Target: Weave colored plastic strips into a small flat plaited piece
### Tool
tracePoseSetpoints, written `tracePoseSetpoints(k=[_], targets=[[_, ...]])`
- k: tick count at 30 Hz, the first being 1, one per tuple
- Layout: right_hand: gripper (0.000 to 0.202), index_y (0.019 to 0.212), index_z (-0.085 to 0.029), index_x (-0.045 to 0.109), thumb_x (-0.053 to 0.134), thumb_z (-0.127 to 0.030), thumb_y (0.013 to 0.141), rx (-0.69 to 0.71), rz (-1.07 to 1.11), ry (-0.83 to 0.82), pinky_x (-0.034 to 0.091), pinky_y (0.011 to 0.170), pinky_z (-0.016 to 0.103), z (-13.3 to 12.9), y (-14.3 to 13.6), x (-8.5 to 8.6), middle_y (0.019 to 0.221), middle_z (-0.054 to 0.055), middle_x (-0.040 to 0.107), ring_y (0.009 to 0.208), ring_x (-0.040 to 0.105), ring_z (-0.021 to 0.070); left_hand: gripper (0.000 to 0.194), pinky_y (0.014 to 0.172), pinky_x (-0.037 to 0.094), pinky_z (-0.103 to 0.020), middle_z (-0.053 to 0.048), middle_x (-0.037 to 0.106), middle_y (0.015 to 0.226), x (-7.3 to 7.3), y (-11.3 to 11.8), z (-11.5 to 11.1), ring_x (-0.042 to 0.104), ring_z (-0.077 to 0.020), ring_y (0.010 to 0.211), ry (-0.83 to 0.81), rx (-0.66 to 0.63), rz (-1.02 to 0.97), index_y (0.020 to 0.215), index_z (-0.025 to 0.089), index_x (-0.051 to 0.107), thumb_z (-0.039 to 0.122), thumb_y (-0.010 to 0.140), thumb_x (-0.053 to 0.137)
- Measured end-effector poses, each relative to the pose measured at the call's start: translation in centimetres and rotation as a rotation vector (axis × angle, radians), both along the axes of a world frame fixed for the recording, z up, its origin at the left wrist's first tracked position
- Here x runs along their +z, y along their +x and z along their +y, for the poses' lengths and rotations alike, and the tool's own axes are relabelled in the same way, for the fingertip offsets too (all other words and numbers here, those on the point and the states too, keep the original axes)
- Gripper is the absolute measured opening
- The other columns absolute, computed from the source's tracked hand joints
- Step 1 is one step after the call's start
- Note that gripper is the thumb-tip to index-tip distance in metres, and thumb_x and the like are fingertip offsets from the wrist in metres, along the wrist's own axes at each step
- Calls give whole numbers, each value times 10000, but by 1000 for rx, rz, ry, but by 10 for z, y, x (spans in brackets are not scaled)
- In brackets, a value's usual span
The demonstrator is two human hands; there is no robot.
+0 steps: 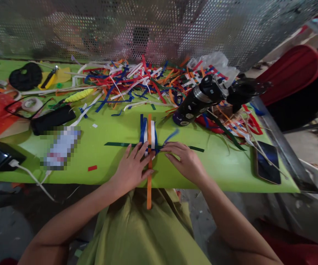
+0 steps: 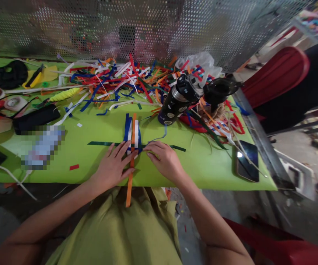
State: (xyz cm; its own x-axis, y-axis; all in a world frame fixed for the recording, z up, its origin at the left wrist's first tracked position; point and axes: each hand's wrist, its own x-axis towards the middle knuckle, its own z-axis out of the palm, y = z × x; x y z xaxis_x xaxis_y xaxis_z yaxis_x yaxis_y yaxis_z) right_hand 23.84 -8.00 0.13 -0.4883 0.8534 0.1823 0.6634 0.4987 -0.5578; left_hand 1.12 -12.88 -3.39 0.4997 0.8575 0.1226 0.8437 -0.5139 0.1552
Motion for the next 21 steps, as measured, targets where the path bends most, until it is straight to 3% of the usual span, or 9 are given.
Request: tracePoseSetpoints(k=[3,8,14,21], targets=[[280,1137,-230,722,498,-203,970,52,-38,45,525,986,425,2,-2,-6,1205,89,726,1156,661,242,543,1182,304,-593,-100,325,1637,2,0,1,345,-344,1480,-1,-7,18,1464,253,505,532,1004,429],[376,1268,-255,691,457,-181,983,84,-130,118,527,987,469,2,-8,-17,1264,85,710,1157,653,257,564,1178,335,-565,-85,435,1580,6,1,2,369,-329,1468,5,-3,69,1456,250,523,562,1010,374],[392,1305,-196,670,434,-181,992,40,-280,207,536,907,449,-4,-8,-25,1218,134,694,1093,622,282,579,1152,355,-598,-103,489,1536,8,9,3,447,-369,1403,5,8,86,1451,288,538,603,982,411],[368,1302,-168,662,458,-181,996,12,-354,266,493,896,419,-11,-10,-23,1170,138,681,1076,583,279,566,1198,297,-566,-144,492,1521,6,12,5,413,-362,1426,-5,-12,62,1431,245,562,565,971,481]])
